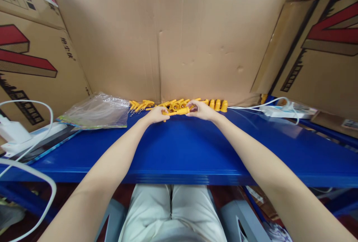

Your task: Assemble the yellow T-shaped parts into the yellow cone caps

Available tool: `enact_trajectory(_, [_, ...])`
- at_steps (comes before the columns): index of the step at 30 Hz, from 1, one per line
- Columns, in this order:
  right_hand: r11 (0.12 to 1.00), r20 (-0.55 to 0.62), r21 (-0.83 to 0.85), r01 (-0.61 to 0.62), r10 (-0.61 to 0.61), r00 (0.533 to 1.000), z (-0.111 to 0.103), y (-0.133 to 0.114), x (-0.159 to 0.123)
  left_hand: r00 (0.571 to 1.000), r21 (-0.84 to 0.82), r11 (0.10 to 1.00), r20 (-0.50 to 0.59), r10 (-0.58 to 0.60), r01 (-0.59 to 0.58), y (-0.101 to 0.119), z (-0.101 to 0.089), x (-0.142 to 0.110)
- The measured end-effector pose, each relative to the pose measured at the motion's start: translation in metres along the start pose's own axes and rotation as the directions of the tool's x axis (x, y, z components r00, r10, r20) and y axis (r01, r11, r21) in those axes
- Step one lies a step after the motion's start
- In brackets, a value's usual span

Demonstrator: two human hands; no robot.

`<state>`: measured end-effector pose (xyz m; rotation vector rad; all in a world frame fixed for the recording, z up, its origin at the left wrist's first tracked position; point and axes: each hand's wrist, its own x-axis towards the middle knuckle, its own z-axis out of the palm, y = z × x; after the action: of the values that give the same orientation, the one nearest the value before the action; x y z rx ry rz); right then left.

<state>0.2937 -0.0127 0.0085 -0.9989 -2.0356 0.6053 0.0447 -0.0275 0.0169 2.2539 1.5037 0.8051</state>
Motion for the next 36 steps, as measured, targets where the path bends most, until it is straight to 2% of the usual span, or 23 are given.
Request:
enact_trajectory(4, [0.986,0.092,0.084,-0.147,0.139,0.986,-0.003,-0.011,-0.005,0.995,0.097,0.993,-0.072,0.072,-0.064,0.001,-0.003,0.000])
enact_trajectory(9, [0.897,0.152,0.258,-0.360,0.330,0.932,0.004,-0.019,-0.008,0.992,0.118,0.989,-0.080,0.099,-0.089,0.001,-0.003,-0.001])
enact_trajectory(12, [0.851,0.170,0.277,-0.446,0.413,0.895,0.010,-0.018,-0.007,0.990,0.125,0.987,-0.081,0.112,-0.101,0.001,-0.002,-0.001])
enact_trajectory(15, [0.842,0.180,0.267,-0.469,0.435,0.882,0.009,-0.017,-0.006,0.989,0.131,0.986,-0.093,0.115,-0.102,0.001,-0.001,-0.001])
enact_trajectory(18, [0.841,0.244,0.277,-0.464,0.405,0.881,0.001,-0.018,-0.008,0.990,0.133,0.987,-0.097,0.106,-0.093,0.001,-0.001,0.000])
enact_trajectory(20, [0.845,0.280,0.312,-0.434,0.355,0.892,-0.004,-0.020,-0.011,0.990,0.130,0.988,-0.094,0.101,-0.088,0.001,-0.001,0.000])
enact_trajectory(24, [0.850,0.262,0.371,-0.374,0.290,0.920,-0.007,-0.023,-0.014,0.988,0.148,0.983,-0.099,0.121,-0.105,0.001,-0.001,0.000])
enact_trajectory(31, [0.776,0.304,0.310,-0.550,0.467,0.830,0.004,-0.019,-0.007,0.979,0.146,0.979,-0.123,0.163,-0.144,0.006,0.000,-0.002])
enact_trajectory(36, [0.784,0.309,0.265,-0.561,0.482,0.820,0.003,-0.021,-0.007,0.982,0.150,0.981,-0.125,0.142,-0.123,0.007,-0.001,-0.003])
